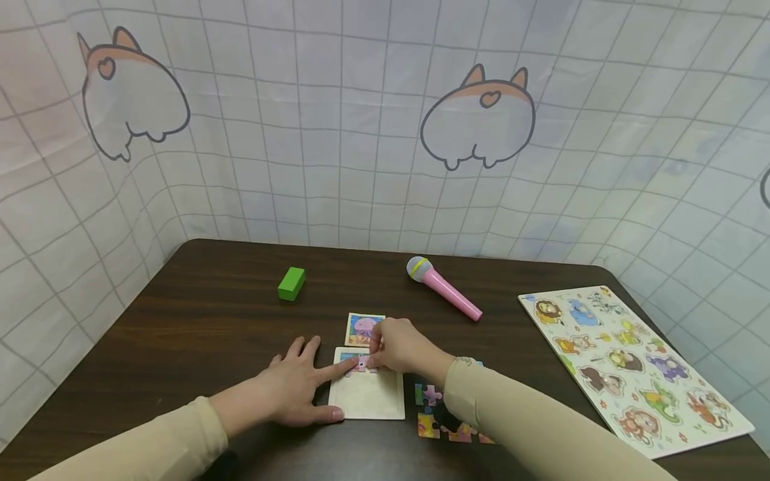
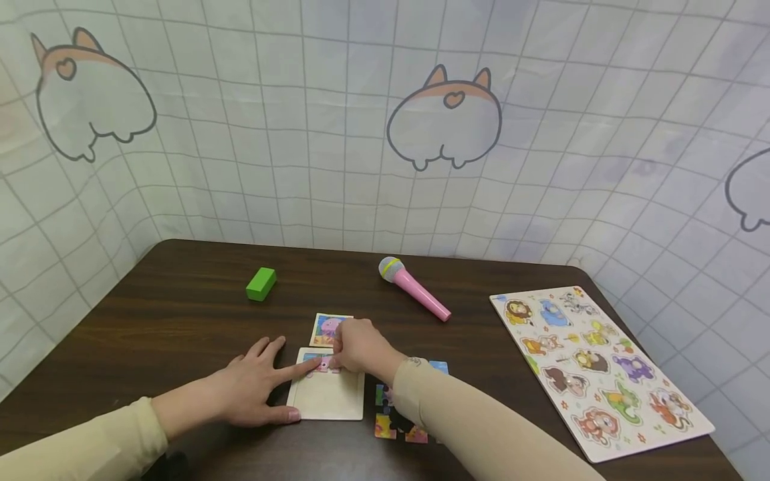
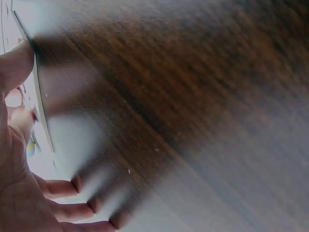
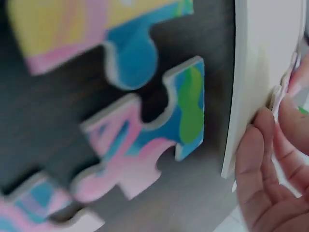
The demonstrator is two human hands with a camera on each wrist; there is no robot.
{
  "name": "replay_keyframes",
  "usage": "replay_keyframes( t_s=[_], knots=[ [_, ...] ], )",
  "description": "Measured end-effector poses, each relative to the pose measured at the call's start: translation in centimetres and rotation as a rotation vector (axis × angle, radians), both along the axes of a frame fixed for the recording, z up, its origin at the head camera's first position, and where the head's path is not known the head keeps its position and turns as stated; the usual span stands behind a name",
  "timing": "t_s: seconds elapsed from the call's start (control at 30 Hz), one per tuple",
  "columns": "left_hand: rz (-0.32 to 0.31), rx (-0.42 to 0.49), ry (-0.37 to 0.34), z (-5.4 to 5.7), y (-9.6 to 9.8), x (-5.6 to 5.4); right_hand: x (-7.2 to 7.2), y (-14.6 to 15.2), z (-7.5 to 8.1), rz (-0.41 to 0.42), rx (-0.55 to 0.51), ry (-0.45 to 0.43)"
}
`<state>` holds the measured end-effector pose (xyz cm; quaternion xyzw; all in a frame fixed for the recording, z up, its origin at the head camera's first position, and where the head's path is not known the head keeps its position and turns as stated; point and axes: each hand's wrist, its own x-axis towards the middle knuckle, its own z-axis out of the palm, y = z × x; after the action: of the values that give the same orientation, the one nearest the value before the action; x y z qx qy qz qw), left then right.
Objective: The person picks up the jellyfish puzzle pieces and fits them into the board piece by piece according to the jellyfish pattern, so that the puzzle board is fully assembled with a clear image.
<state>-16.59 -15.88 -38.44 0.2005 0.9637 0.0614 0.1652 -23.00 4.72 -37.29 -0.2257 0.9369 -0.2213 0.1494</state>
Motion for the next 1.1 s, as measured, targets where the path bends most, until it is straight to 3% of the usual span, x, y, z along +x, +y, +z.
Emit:
replay_keyframes(
  t_s=[0.1,0.27,0.4,0.77,1.0,1.1],
  knots=[
    [0.002,0.0,-0.006,0.1,-0.1,-0.1,0.6,0.9,0.2,0.153,0.068,0.092],
    [0.004,-0.008,0.002,0.2,0.0,-0.2,1.9,2.7,0.2,0.432,0.26,0.325],
    [0.004,-0.004,0.008,0.1,0.0,0.0,2.7,3.3,-0.1,0.551,0.381,0.39],
    [0.024,0.004,-0.003,-0.2,0.0,0.0,2.9,3.2,0.1,0.599,0.499,0.375],
    [0.016,-0.001,-0.003,-0.2,0.0,0.0,2.7,3.0,0.1,0.579,0.475,0.377],
    [0.014,-0.002,0.006,-0.2,-0.1,0.1,2.7,2.8,-0.1,0.585,0.485,0.416]
  ],
)
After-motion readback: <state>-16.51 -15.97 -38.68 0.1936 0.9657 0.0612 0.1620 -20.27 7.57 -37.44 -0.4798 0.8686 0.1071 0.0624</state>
